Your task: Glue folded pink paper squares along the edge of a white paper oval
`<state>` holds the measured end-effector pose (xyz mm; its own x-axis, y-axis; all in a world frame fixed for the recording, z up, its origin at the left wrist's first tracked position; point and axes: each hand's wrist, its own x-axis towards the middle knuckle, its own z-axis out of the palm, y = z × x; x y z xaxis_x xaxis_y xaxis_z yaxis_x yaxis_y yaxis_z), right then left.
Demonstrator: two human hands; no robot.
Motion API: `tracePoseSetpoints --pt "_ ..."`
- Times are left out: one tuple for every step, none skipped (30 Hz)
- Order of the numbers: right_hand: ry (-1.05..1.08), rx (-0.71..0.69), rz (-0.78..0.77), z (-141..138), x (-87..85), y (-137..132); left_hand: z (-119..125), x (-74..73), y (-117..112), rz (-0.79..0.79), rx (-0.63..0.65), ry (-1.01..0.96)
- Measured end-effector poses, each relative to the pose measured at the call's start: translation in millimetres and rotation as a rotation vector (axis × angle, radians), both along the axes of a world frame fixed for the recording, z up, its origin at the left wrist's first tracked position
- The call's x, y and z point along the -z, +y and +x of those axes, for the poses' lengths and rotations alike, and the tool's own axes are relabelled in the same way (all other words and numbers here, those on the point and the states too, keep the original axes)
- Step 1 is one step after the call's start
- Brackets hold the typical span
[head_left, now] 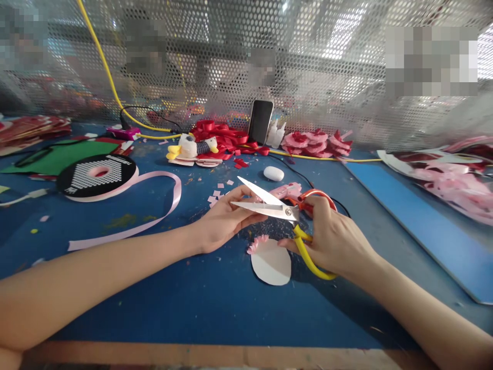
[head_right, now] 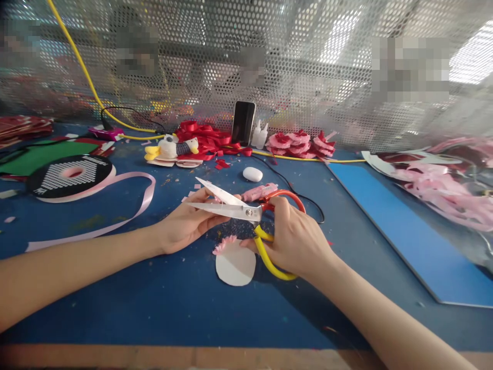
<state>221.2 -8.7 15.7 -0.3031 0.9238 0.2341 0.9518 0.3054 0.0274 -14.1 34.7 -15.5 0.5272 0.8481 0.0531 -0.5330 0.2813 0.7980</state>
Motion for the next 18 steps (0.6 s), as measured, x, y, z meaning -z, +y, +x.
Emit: tracePoseSetpoints --pt "0.005 0.015 -0.015 -0.7 -0.4 -0.1 -0.1 0.2 0.0 0.008 -0.004 0.011" --pt "0.013 0.027 -0.027 -1.4 -0.9 -0.1 -0.2 0.3 -0.1 0.016 -0.007 0.017" --pt "0.023 0.035 -0.036 -1.9 -1.2 0.0 -0.5 0.4 -0.2 0.024 -0.007 0.022" --pt "0.031 0.04 -0.043 -2.3 -1.5 0.1 -0.6 0.3 -0.4 0.031 -0.006 0.026" --pt "0.038 0.042 -0.047 -2.3 -1.5 0.2 -0.8 0.2 -0.5 0.037 -0.006 0.029" --pt "0.043 0.042 -0.042 -2.1 -1.3 0.5 -0.8 0.1 -0.7 0.041 -0.005 0.031" --pt "0.045 0.041 -0.035 -1.6 -0.9 0.8 -0.8 0.1 -0.8 0.044 -0.007 0.03" --pt "0.046 0.041 -0.024 -0.9 -0.2 1.1 -0.7 0.2 -0.9 0.046 -0.009 0.029" --pt "0.048 0.042 -0.012 -0.3 0.7 1.4 -0.5 0.3 -1.0 0.049 -0.012 0.025" --pt "0.054 0.043 -0.002 0.4 1.7 1.6 -0.4 0.4 -1.1 0.051 -0.016 0.021" --pt "0.067 0.045 0.003 0.8 2.8 1.7 -0.3 0.6 -1.2 0.051 -0.017 0.019" --pt "0.089 0.044 0.001 1.0 3.9 1.7 -0.2 0.6 -1.5 0.049 -0.013 0.019" --pt "0.12 0.039 -0.009 1.0 4.8 1.8 -0.3 0.3 -1.8 0.05 -0.001 0.019" --pt "0.156 0.032 -0.019 1.0 5.4 2.0 -0.4 -0.1 -2.2 0.054 0.013 0.019" --pt "0.194 0.027 -0.022 1.2 5.6 2.7 -0.5 -0.9 -2.5 0.06 0.027 0.021" --pt "0.234 0.029 -0.012 1.9 5.2 4.1 -0.8 -1.8 -2.8 0.063 0.035 0.026" --pt "0.272 0.041 0.008 3.3 3.9 6.2 -1.0 -2.7 -3.0 0.065 0.037 0.037" --pt "0.307 0.071 0.044 6.0 1.8 9.1 -1.3 -3.5 -3.0 0.065 0.032 0.055"
